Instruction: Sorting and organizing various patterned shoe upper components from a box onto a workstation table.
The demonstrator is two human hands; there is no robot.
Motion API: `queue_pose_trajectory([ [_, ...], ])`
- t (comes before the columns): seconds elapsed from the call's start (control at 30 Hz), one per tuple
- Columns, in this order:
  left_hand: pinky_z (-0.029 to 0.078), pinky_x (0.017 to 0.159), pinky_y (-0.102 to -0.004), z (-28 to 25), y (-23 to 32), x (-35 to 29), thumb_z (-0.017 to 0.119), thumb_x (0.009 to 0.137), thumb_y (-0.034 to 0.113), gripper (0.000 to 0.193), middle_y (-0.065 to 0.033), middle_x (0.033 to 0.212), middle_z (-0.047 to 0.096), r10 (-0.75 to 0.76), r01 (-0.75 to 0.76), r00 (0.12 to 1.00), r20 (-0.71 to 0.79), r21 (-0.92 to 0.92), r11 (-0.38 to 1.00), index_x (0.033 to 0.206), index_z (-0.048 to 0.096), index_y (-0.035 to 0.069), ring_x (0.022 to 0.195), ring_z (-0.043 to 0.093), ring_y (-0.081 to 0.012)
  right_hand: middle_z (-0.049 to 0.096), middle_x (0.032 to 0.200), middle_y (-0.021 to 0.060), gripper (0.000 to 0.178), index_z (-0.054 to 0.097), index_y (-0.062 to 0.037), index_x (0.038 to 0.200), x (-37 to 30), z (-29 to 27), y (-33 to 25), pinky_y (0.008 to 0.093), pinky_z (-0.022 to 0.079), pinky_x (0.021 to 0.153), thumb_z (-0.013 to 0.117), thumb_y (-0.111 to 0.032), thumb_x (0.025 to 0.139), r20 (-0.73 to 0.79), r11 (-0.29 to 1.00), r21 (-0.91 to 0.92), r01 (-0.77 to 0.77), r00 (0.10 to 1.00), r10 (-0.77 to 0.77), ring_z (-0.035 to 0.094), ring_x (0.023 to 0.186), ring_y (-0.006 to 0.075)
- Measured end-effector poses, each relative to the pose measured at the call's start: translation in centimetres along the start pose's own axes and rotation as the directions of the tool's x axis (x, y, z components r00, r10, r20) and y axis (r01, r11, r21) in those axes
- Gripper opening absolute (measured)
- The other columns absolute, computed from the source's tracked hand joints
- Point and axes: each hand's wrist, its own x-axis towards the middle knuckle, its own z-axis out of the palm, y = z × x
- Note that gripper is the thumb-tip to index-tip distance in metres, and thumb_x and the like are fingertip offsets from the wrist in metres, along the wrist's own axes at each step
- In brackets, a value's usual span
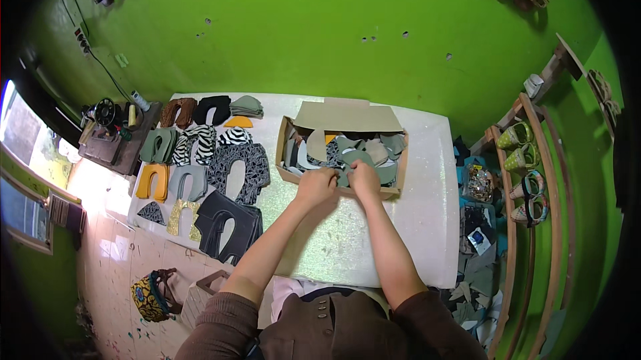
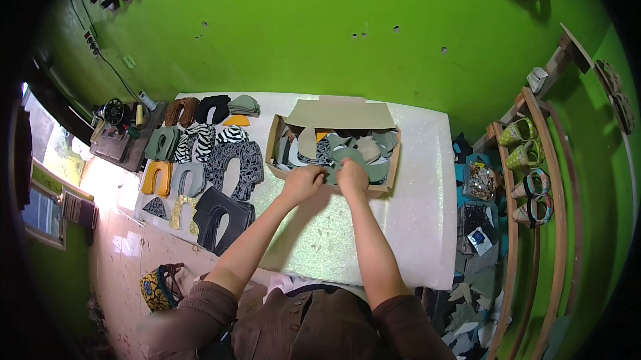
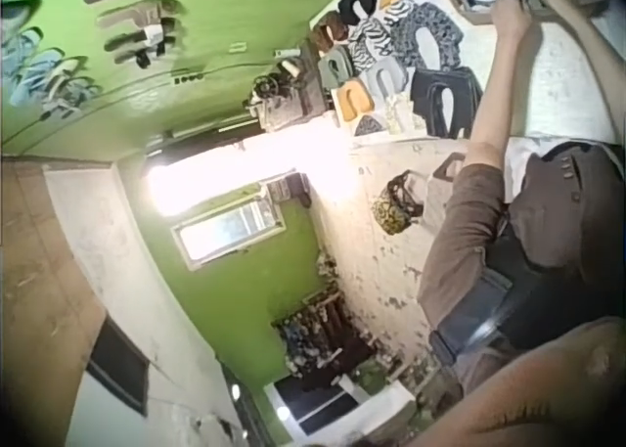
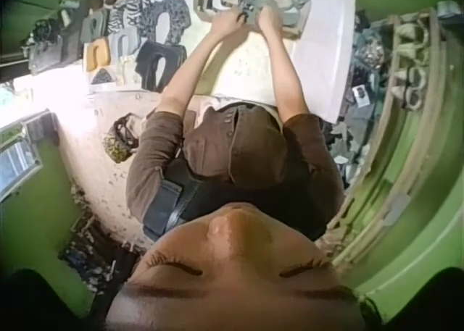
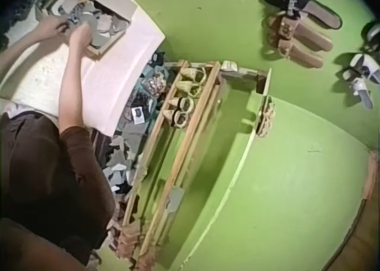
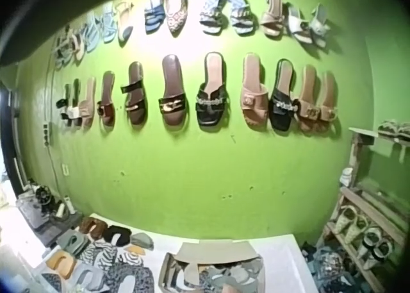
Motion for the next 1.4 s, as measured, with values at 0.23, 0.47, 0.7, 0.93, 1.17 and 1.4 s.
queue_pose_trajectory([
  [0.23, 0.048, 0.074, -0.0341, -0.1, 0.2, 0.4, 0.055, 0.081, 0.013, 0.032, -0.0201, 0.101, 0.058, -0.173, 0.122, 0.981, -0.089, -0.413, 0.903, 0.109, 0.055, -0.002, 0.086, 0.06, -0.0273, 0.053, 0.078, 0.0008, 0.026, 0.054, -0.0044, 0.105, -0.1, -2.1, 1.2, 0.0216, 0.044, 0.062, 0.06, -0.005, 0.08, 0.116, 0.647, 0.762, 0.035, 0.975, -0.189, 0.053, 0.072, 0.0081],
  [0.47, 0.047, 0.074, -0.026, -0.7, 0.5, 2.6, 0.062, 0.083, 0.022, 0.054, -0.0121, 0.104, 0.057, -0.313, 0.205, 0.949, 0.031, -0.816, 0.54, 0.125, 0.039, -0.003, 0.087, 0.057, -0.0152, 0.052, 0.092, 0.0018, 0.032, 0.05, -0.0027, 0.114, 0.7, -5.9, 1.5, 0.0189, 0.043, 0.075, 0.056, 0.001, 0.083, 0.093, 0.353, 0.935, 0.021, 0.948, -0.304, 0.052, 0.082, 0.0073],
  [0.7, 0.051, 0.077, -0.0257, -1.0, 0.4, 4.1, 0.053, 0.089, 0.017, 0.028, -0.0043, 0.098, 0.057, -0.338, 0.359, 0.9, 0.275, -0.907, 0.218, 0.112, 0.05, 0.001, 0.083, 0.058, -0.0107, 0.057, 0.091, 0.0028, 0.022, 0.054, -0.0018, 0.107, 3.5, -5.6, 1.1, 0.0219, 0.045, 0.074, 0.055, -0.006, 0.086, 0.084, 0.465, 0.882, 0.079, 0.944, -0.319, 0.055, 0.083, 0.0087],
  [0.93, 0.051, 0.074, -0.0252, -1.2, -0.4, 3.9, 0.046, 0.092, 0.015, 0.023, -0.0083, 0.095, 0.059, -0.509, 0.26, 0.842, 0.18, -0.961, 0.09, 0.108, 0.051, 0.0, 0.081, 0.06, -0.0143, 0.061, 0.096, 0.0171, 0.044, 0.055, -0.0003, 0.11, 5.1, -2.0, 5.3, 0.034, 0.046, 0.081, 0.068, -0.019, 0.072, -0.081, 0.934, 0.212, 0.288, 0.957, -0.277, 0.059, 0.089, 0.0296],
  [1.17, 0.049, 0.082, -0.0311, -2.5, -1.8, 3.5, 0.035, 0.094, 0.017, 0.028, -0.0138, 0.104, 0.056, -0.537, 0.214, 0.821, 0.195, -0.976, -0.027, 0.114, 0.044, -0.001, 0.091, 0.059, -0.0209, 0.062, 0.097, 0.0178, 0.038, 0.055, -0.0004, 0.108, 4.8, -4.1, 4.7, 0.0344, 0.045, 0.079, 0.065, -0.02, 0.076, 0.182, 0.934, 0.345, 0.097, 0.969, -0.168, 0.059, 0.089, 0.0293],
  [1.4, 0.046, 0.09, -0.0352, -1.7, -1.6, 3.3, 0.033, 0.094, 0.02, 0.034, -0.0184, 0.112, 0.051, -0.466, 0.182, 0.842, 0.271, -0.956, -0.229, 0.117, 0.039, -0.004, 0.103, 0.054, -0.0279, 0.061, 0.098, 0.0099, 0.029, 0.054, 0.0038, 0.105, 4.7, -6.8, 2.4, 0.027, 0.042, 0.08, 0.056, -0.016, 0.084, 0.099, 0.59, 0.807, 0.038, 0.975, -0.198, 0.055, 0.09, 0.0155],
])
